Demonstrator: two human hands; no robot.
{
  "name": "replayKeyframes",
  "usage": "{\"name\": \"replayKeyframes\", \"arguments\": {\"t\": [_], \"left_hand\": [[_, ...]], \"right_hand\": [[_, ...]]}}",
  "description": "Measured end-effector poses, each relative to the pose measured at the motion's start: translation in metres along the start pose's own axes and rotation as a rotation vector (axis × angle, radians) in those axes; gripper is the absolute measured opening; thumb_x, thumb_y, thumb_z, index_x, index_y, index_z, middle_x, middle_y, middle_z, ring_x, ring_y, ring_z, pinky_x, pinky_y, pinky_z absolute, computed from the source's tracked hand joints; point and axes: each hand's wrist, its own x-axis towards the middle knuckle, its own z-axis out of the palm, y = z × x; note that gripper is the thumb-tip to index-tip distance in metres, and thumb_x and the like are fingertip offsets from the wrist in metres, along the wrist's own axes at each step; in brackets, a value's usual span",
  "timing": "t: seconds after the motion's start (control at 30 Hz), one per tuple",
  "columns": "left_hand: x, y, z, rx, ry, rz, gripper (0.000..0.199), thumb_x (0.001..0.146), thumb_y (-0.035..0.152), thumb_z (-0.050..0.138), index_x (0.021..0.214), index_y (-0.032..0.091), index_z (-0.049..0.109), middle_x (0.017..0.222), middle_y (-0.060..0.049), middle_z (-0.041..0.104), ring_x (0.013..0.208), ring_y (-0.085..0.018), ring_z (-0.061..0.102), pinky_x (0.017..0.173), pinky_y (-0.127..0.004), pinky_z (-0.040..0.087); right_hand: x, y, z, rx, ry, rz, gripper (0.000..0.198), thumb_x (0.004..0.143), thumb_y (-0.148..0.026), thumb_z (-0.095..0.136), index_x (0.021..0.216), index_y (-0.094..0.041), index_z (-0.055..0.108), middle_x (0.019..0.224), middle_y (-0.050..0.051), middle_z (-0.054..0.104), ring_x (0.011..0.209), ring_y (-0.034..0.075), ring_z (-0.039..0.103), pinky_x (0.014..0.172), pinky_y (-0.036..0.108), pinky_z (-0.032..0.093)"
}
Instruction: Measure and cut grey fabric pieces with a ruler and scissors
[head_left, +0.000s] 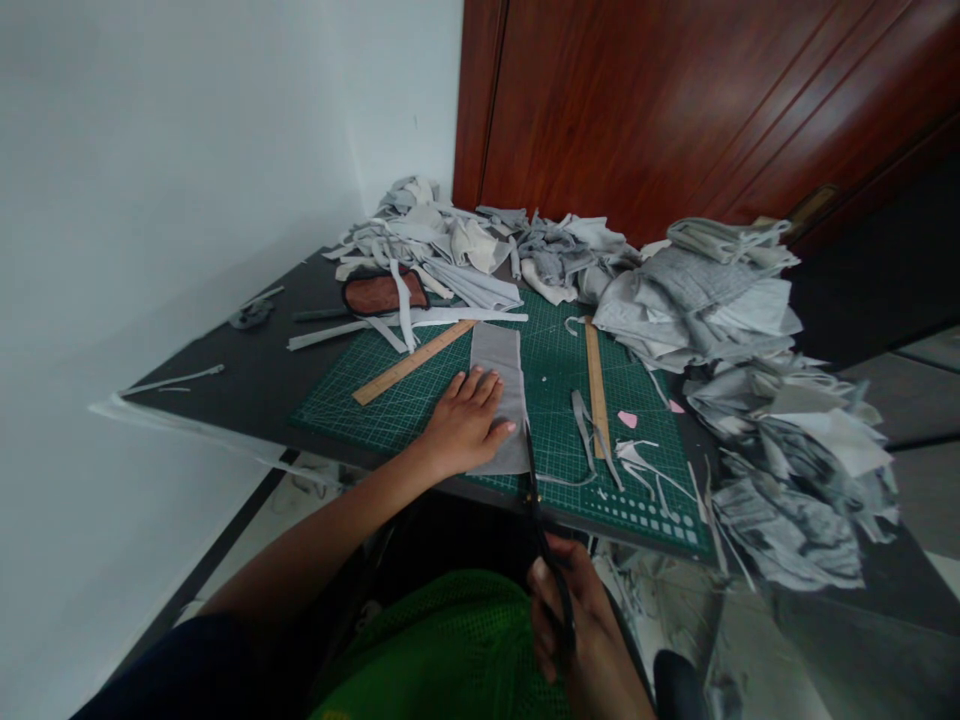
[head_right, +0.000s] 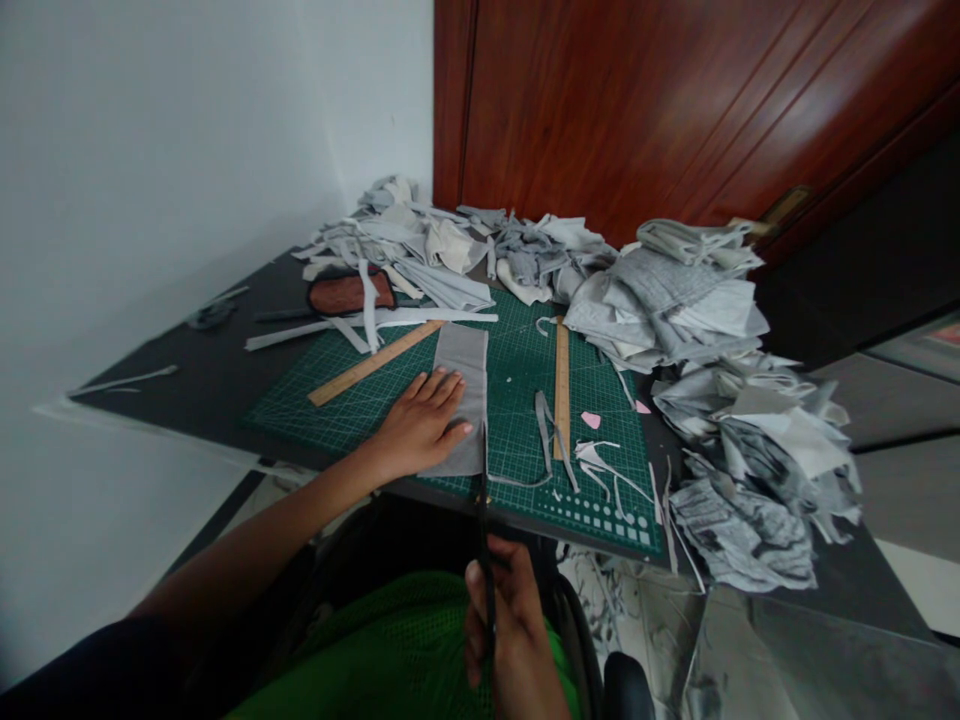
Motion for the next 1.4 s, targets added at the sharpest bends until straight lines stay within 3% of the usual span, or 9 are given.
{"name": "replayKeyframes", "arguments": {"t": [0.23, 0.43, 0.67, 1.03, 1.27, 1.4], "left_hand": [[0.000, -0.001, 0.002, -0.002, 0.006, 0.010, 0.070, 0.105, 0.055, 0.037, 0.157, 0.008, 0.042, 0.167, -0.015, 0.039, 0.158, -0.035, 0.027, 0.130, -0.053, 0.019], [-0.001, 0.000, -0.001, -0.011, 0.012, 0.009, 0.069, 0.105, 0.054, 0.037, 0.157, 0.010, 0.042, 0.166, -0.015, 0.040, 0.157, -0.035, 0.028, 0.129, -0.053, 0.020], [-0.001, -0.001, 0.000, -0.012, 0.014, 0.010, 0.068, 0.105, 0.055, 0.038, 0.157, 0.011, 0.042, 0.166, -0.014, 0.041, 0.157, -0.035, 0.029, 0.129, -0.052, 0.020], [-0.002, 0.001, -0.004, 0.002, -0.004, 0.007, 0.071, 0.104, 0.057, 0.042, 0.157, 0.011, 0.042, 0.167, -0.015, 0.039, 0.158, -0.036, 0.026, 0.129, -0.054, 0.020], [-0.034, 0.025, -0.008, 0.005, -0.070, 0.002, 0.081, 0.102, 0.068, 0.037, 0.160, 0.011, 0.038, 0.169, -0.017, 0.034, 0.159, -0.039, 0.021, 0.127, -0.064, 0.017], [-0.047, 0.042, -0.018, 0.008, -0.091, -0.009, 0.083, 0.100, 0.073, 0.037, 0.159, 0.015, 0.042, 0.165, -0.018, 0.040, 0.156, -0.043, 0.028, 0.121, -0.070, 0.025]], "right_hand": [[0.002, -0.009, 0.007, 0.037, 0.029, 0.006, 0.071, 0.067, -0.070, 0.086, 0.115, -0.029, 0.053, 0.068, -0.012, 0.054, 0.040, 0.006, 0.046, 0.031, 0.015, 0.034], [0.007, 0.004, -0.001, 0.004, -0.004, -0.001, 0.059, 0.082, -0.062, 0.081, 0.120, -0.029, 0.051, 0.070, -0.011, 0.055, 0.043, 0.007, 0.048, 0.032, 0.015, 0.038], [0.005, 0.009, -0.002, -0.026, 0.013, -0.033, 0.052, 0.087, -0.059, 0.077, 0.122, -0.030, 0.052, 0.072, -0.011, 0.055, 0.043, 0.006, 0.043, 0.034, 0.015, 0.038], [0.001, -0.005, 0.003, 0.120, 0.098, 0.012, 0.060, 0.073, -0.065, 0.085, 0.111, -0.027, 0.057, 0.069, -0.009, 0.057, 0.042, 0.006, 0.042, 0.034, 0.014, 0.030], [-0.007, 0.006, -0.013, 0.154, 0.061, 0.056, 0.061, 0.072, -0.066, 0.086, 0.110, -0.027, 0.060, 0.064, -0.010, 0.053, 0.039, 0.005, 0.037, 0.034, 0.015, 0.028], [-0.019, 0.010, -0.017, 0.171, 0.095, 0.119, 0.063, 0.070, -0.066, 0.088, 0.112, -0.027, 0.061, 0.064, -0.009, 0.054, 0.042, 0.006, 0.039, 0.038, 0.016, 0.030]]}}
